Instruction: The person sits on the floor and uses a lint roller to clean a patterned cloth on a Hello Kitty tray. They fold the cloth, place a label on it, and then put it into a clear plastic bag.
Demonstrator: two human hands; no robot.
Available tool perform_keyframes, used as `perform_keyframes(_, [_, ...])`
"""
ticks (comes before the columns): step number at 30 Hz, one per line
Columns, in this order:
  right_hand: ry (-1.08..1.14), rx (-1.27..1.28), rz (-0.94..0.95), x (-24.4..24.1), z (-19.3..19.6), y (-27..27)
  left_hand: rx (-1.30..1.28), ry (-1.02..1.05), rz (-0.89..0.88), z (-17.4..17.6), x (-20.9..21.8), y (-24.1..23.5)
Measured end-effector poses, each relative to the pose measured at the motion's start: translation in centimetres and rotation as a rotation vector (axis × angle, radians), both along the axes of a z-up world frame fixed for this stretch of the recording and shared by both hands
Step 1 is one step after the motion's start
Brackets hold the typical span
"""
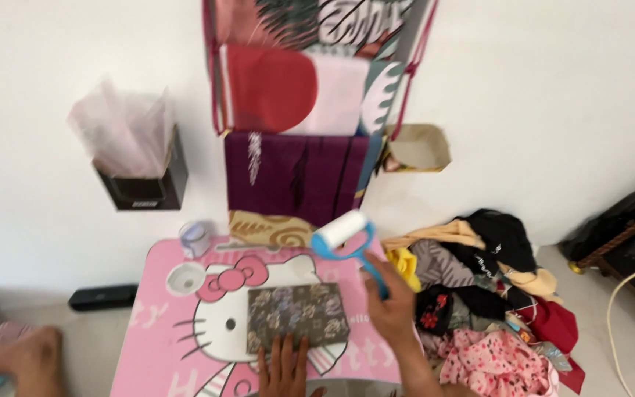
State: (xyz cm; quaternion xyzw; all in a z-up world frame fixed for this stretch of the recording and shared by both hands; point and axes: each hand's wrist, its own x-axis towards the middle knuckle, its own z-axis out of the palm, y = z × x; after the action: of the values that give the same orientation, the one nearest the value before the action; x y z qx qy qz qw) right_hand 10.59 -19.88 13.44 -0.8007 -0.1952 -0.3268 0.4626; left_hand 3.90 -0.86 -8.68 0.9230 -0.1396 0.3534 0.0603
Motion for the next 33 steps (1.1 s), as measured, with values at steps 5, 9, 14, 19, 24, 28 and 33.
perform_keyframes(5, [-0.407, -0.012, -0.336, 4.2, 6.6, -6.3, -0.147, -0.362, 0.126, -3.8, 3.0, -1.0])
perform_keyframes(9, [-0.391, 0.002, -0.348, 8.4, 8.6, -8.5, -0.169, -0.361, 0.139, -4.5, 3.5, -1.3])
perform_keyframes(14, [-0.149, -0.002, -0.342, 11.5, 7.9, -9.7, -0.118, -0.09, 0.082, -0.4, 0.4, -0.5])
perform_keyframes(19, [0.087, 0.006, -0.41, 9.4, 10.0, -9.0, 0.098, 0.099, 0.005, 0.9, -1.1, 1.3])
perform_keyframes(24, [-0.54, -0.263, -0.519, 4.8, 8.4, -9.2, 0.051, 0.203, -0.05, 5.0, -2.0, 1.3])
perform_keyframes(28, [-0.409, -0.033, -0.384, -1.7, 4.2, -5.1, -0.033, 0.246, -0.105, 7.3, -3.7, 1.1])
perform_keyframes(33, [-0.03, 0.086, -0.384, -0.9, -10.2, -5.3, -0.328, 0.154, -0.307, 9.1, -4.5, 1.6])
